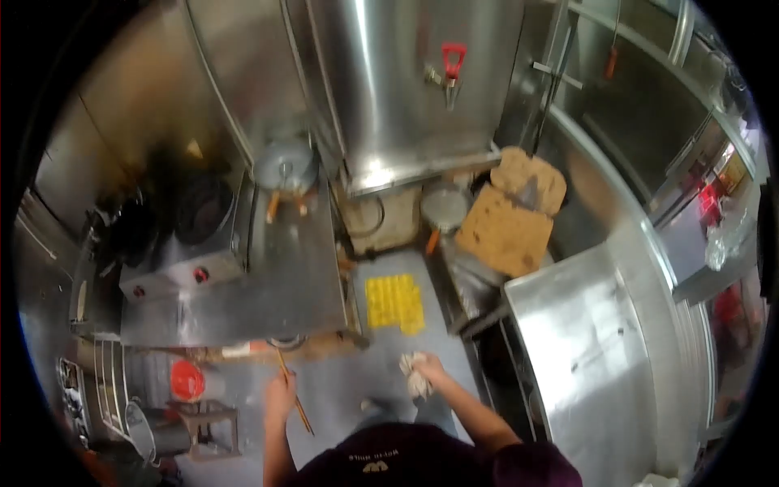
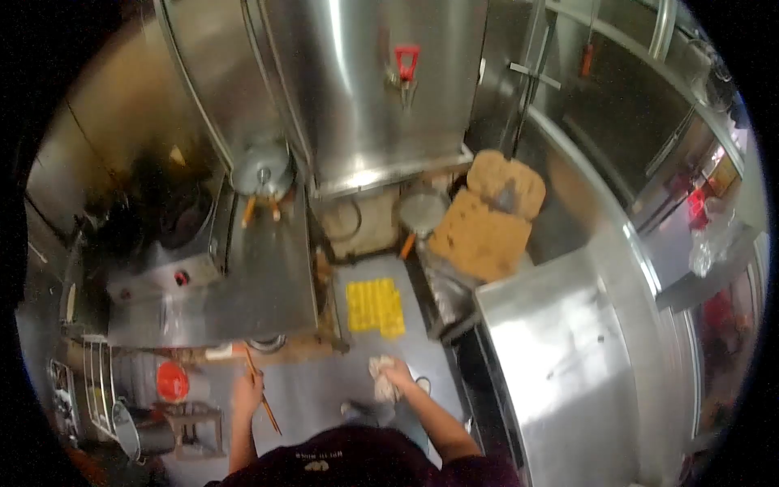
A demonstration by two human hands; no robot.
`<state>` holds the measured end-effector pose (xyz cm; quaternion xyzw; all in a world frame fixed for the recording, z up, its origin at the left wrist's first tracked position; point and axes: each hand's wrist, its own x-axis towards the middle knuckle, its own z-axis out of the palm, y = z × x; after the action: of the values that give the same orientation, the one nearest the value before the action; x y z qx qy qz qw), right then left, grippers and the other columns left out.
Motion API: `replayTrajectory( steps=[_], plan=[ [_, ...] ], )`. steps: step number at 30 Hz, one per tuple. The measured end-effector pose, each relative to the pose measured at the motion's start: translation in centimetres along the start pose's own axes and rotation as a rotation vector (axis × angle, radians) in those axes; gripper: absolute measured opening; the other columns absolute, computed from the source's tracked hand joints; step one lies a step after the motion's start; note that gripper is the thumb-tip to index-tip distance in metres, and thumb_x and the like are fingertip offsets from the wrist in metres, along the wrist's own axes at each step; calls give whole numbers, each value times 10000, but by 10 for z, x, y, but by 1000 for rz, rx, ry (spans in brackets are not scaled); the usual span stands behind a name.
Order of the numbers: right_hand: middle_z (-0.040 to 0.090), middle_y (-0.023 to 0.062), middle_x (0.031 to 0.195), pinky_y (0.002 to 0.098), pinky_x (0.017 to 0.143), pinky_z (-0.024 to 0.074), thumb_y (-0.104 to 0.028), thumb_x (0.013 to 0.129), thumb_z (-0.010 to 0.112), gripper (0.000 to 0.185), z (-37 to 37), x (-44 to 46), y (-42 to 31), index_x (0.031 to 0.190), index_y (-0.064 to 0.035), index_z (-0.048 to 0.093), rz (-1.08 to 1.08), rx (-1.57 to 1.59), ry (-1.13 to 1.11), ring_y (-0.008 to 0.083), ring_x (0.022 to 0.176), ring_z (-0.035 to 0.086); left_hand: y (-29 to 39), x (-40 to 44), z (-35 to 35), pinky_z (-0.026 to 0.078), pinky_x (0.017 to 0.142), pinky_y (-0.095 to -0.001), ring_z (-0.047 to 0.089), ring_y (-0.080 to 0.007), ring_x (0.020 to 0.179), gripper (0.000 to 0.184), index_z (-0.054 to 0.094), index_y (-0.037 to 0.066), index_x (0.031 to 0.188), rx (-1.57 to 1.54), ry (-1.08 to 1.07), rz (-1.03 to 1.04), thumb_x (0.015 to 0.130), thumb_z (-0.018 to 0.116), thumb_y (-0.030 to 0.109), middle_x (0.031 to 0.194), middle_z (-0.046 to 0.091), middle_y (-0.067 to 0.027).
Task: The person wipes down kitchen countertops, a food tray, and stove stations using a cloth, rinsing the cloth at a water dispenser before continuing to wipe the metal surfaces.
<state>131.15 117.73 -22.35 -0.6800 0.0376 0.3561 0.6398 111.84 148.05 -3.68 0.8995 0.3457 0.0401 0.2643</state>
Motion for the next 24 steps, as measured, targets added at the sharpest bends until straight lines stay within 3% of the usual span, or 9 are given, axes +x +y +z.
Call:
replayTrajectory(
  steps=[4, 10, 11, 14, 15, 18, 20, 22, 24],
  plan=[
    [636, 109, 851, 329, 658, 515, -35, 725, 591, 267, -44, 25, -13, 985, 21, 594, 39, 60, 55, 208, 741, 624, 57, 34, 31, 469, 607, -436, 618, -346, 648, 265, 569, 33, 906, 81, -45, 85, 885, 450, 269, 638, 608, -154],
    [632, 98, 843, 302, 644, 486, -54, 707, 609, 325, -100, 63, -85, 1022, 21, 586, 51, -13, -66, 180, 731, 608, 134, 49, 60, 475, 623, -415, 617, -331, 674, 265, 565, 20, 911, 38, -25, 57, 879, 455, 260, 678, 608, -173],
    [633, 90, 849, 303, 655, 485, -69, 702, 614, 346, -110, 69, -94, 1036, 15, 587, 27, 98, -117, 183, 745, 607, 138, 52, 70, 457, 645, -498, 586, -424, 693, 297, 576, 4, 878, -55, -5, 54, 867, 467, 280, 702, 595, -247],
    [633, 85, 853, 303, 657, 485, -80, 693, 622, 364, -132, 121, -86, 1044, 9, 586, -2, -72, -78, 182, 754, 606, 164, 53, 76, 457, 645, -496, 585, -429, 695, 316, 573, -4, 865, -154, 36, 48, 869, 459, 291, 698, 594, -247],
    [597, 61, 707, 283, 514, 436, -123, 674, 665, 522, -136, 122, -96, 1149, 52, 539, -80, 6, -88, 143, 572, 543, 174, 50, 73, 458, 648, -494, 585, -429, 702, 319, 573, -5, 865, -132, 26, 9, 871, 458, 291, 702, 594, -247],
    [596, 61, 684, 280, 499, 432, -117, 683, 650, 461, -141, 135, -110, 1103, 55, 565, -92, -7, -56, 137, 553, 538, 198, 43, 64, 458, 655, -492, 585, -431, 719, 324, 573, -10, 865, -59, -14, -95, 877, 454, 290, 714, 596, -249],
    [612, 72, 700, 278, 519, 449, -105, 689, 635, 398, -145, 102, -166, 1049, 59, 589, 42, -169, -43, 140, 575, 560, 198, 42, 66, 457, 658, -492, 585, -430, 729, 324, 572, -13, 864, -11, -53, -130, 881, 452, 287, 725, 598, -249],
    [637, 89, 779, 295, 576, 474, -88, 693, 617, 346, -143, 132, -116, 1009, 52, 608, 29, 88, -101, 166, 652, 596, 195, 46, 71, 447, 651, -500, 581, -434, 729, 312, 569, 0, 880, 47, -43, -121, 893, 443, 286, 726, 598, -249],
    [645, 103, 860, 313, 643, 487, -99, 683, 619, 396, -146, 136, -99, 1054, 38, 596, -10, 138, -134, 198, 737, 613, 196, 47, 76, 443, 643, -503, 580, -435, 720, 311, 563, 8, 896, 60, -32, -119, 899, 440, 294, 712, 595, -247]
  ],
)
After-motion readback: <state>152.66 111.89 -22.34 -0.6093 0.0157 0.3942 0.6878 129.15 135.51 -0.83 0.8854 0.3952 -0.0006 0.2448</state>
